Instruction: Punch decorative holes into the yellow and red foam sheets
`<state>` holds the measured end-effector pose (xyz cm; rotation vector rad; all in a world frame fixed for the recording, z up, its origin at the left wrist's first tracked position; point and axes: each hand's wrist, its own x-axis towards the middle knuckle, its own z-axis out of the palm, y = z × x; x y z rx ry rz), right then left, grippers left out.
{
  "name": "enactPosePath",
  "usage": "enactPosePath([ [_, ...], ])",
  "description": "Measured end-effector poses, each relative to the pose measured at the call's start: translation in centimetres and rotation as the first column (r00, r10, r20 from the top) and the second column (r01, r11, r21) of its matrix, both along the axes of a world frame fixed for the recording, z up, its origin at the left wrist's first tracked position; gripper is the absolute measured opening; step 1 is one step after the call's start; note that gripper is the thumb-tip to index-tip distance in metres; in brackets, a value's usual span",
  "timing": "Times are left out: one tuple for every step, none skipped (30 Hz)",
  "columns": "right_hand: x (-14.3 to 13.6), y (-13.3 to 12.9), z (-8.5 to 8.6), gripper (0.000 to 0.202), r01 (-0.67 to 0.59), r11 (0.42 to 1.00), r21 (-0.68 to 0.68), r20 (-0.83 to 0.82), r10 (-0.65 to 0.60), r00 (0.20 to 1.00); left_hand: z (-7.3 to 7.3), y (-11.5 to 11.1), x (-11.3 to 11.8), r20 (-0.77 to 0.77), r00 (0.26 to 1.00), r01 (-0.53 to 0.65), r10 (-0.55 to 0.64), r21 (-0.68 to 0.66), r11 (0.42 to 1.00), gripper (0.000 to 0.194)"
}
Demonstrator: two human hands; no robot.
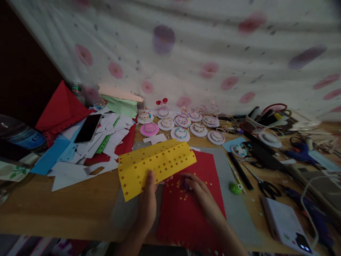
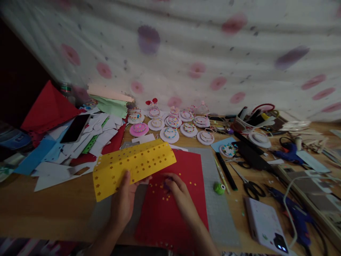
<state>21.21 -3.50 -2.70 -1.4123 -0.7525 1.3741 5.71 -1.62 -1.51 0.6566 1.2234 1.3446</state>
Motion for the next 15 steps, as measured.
enactPosePath([
  [0.1, 0.3, -0.1, 0.018, -0.006, 1.0, 0.02, 0.032, 0.005, 0.999, 0.3, 0.0, -0.1, 0.034, 0.999, 0.008, -0.008, -0.002, 1.0, 0.048],
  [0.2, 0.6, -0.2, 0.019, -0.015, 0.999, 0.044, 0.061, 0.012, 0.998, 0.6, 0.1, -0.2, 0.068, 0.998, 0.013, -0.013, 0.0, 1.0, 0.047],
  [0.3, 0.8, -0.3, 0.023, -0.031, 0.997, 0.065, 0.083, 0.026, 0.996, 0.8, 0.1, -0.3, 0.094, 0.995, 0.014, -0.015, 0.006, 1.0, 0.045],
  [0.2, 1.0, -0.4, 0.027, -0.047, 0.996, 0.078, 0.094, 0.04, 0.995, 1.1, 0.1, -0.4, 0.112, 0.994, 0.008, -0.01, 0.015, 1.0, 0.044],
  [0.2, 1.1, -0.5, 0.028, -0.056, 0.995, 0.081, 0.092, 0.049, 0.995, 1.3, 0.1, -0.4, 0.125, 0.992, -0.007, 0.004, 0.027, 1.0, 0.042],
  [0.2, 1.2, -0.6, 0.027, -0.064, 0.995, 0.07, 0.077, 0.058, 0.995, 1.5, 0.1, -0.5, 0.137, 0.99, -0.02, 0.014, 0.039, 0.999, 0.04],
  [0.2, 1.2, -0.7, 0.025, -0.067, 0.996, 0.051, 0.053, 0.065, 0.996, 1.6, 0.2, -0.5, 0.147, 0.989, -0.029, 0.022, 0.049, 0.998, 0.039],
  [0.1, 1.2, -0.8, 0.025, -0.068, 0.997, 0.031, 0.025, 0.067, 0.997, 1.6, 0.2, -0.5, 0.157, 0.987, -0.037, 0.028, 0.055, 0.998, 0.039],
  [0.1, 1.2, -0.9, 0.026, -0.068, 0.998, 0.017, -0.005, 0.068, 0.998, 1.6, 0.2, -0.6, 0.166, 0.986, -0.042, 0.032, 0.057, 0.997, 0.038],
  [0.1, 1.2, -0.9, 0.028, -0.066, 0.998, 0.012, -0.029, 0.066, 0.997, 1.6, 0.2, -0.6, 0.174, 0.984, -0.045, 0.035, 0.055, 0.997, 0.039],
  [0.1, 1.2, -0.8, 0.03, -0.065, 0.998, 0.012, -0.046, 0.066, 0.997, 1.5, 0.2, -0.6, 0.181, 0.983, -0.044, 0.034, 0.051, 0.998, 0.039],
  [0.1, 1.2, -0.7, 0.03, -0.063, 0.998, 0.013, -0.058, 0.064, 0.996, 1.5, 0.2, -0.6, 0.185, 0.982, -0.041, 0.032, 0.045, 0.998, 0.04],
  [0.2, 1.2, -0.6, 0.03, -0.065, 0.998, 0.015, -0.067, 0.066, 0.996, 1.5, 0.2, -0.6, 0.184, 0.982, -0.037, 0.029, 0.042, 0.998, 0.041],
  [0.2, 1.3, -0.5, 0.029, -0.069, 0.997, 0.017, -0.072, 0.07, 0.995, 1.5, 0.1, -0.5, 0.18, 0.983, -0.033, 0.025, 0.042, 0.999, 0.041],
  [0.2, 1.3, -0.4, 0.027, -0.074, 0.997, 0.02, -0.07, 0.075, 0.995, 1.5, 0.1, -0.5, 0.174, 0.985, -0.029, 0.021, 0.043, 0.999, 0.041],
])
